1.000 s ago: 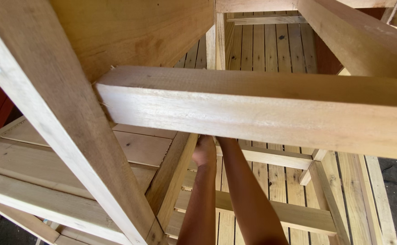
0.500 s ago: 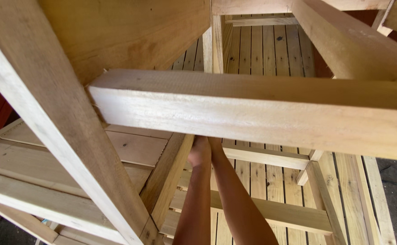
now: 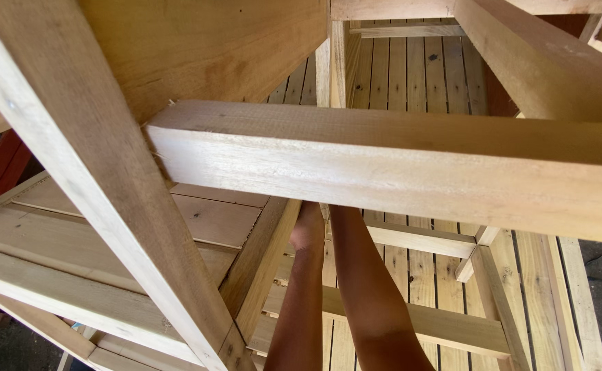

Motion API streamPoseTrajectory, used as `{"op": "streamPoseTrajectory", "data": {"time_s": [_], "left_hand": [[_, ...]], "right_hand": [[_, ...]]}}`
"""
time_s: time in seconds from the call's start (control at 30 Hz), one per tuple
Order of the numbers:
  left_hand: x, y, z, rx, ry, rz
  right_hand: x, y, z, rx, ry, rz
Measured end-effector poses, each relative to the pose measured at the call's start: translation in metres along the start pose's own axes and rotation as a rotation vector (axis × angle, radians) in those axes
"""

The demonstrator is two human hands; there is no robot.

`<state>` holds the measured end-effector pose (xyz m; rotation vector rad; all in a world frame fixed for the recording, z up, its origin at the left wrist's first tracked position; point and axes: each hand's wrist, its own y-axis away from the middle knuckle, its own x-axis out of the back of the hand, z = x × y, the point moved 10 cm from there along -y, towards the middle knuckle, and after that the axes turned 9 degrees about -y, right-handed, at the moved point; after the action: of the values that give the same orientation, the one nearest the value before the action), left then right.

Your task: The person sands a wooden furniture frame by hand, rubbing sandpaper along the slatted surfaces, rails and edges of the frame. They reposition around the piece and switch sanding sheets while smoothing different parts of the wood.

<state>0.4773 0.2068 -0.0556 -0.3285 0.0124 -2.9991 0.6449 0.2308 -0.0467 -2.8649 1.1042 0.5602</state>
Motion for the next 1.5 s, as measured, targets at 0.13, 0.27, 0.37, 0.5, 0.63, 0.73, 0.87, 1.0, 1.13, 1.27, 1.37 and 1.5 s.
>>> {"op": "streamPoseTrajectory", "data": {"time_s": [0.13,0.27,0.37,0.5,0.63,0.73,0.87,1.0,1.13,1.27,1.37,1.5], "left_hand": [[0.004,-0.003,0.000,0.074,-0.081,0.032],[0.000,-0.007,0.017,-0.100,0.138,0.021],[-0.001,-0.006,0.011,-0.052,0.066,0.041],[0.003,0.001,0.007,0.002,-0.001,0.056],[0.009,0.007,0.012,0.023,-0.034,0.061],[0.010,0.009,0.008,0.058,-0.094,0.053],[0.002,0.009,-0.019,0.186,-0.244,-0.003],[-0.045,0.006,-0.012,-0.344,-1.531,-0.278],[-0.055,0.006,-0.023,-0.389,-1.665,-0.427],[-0.053,0.013,-0.014,-0.402,-1.673,-0.433],[-0.049,0.015,-0.004,-0.421,-1.584,-0.313],[-0.044,0.013,0.009,-0.545,-1.475,-0.052]], "right_hand": [[-0.003,0.002,0.001,-0.037,0.057,-0.027],[0.000,0.002,-0.002,-0.024,0.031,-0.003],[0.002,0.000,-0.007,0.008,0.007,0.000],[0.000,-0.005,-0.007,-0.029,0.060,-0.038],[0.006,-0.004,-0.006,0.005,0.026,0.001],[0.009,0.001,-0.003,0.018,0.009,0.004],[0.015,0.032,0.024,-0.070,0.099,-0.068],[0.036,0.016,0.020,-0.052,0.068,-0.011],[0.042,0.002,0.012,0.008,0.008,0.022],[0.039,0.013,0.026,-0.060,0.084,-0.001],[0.044,0.018,0.029,-0.081,0.084,0.005],[0.054,0.006,0.016,-0.002,0.015,0.054]]}}
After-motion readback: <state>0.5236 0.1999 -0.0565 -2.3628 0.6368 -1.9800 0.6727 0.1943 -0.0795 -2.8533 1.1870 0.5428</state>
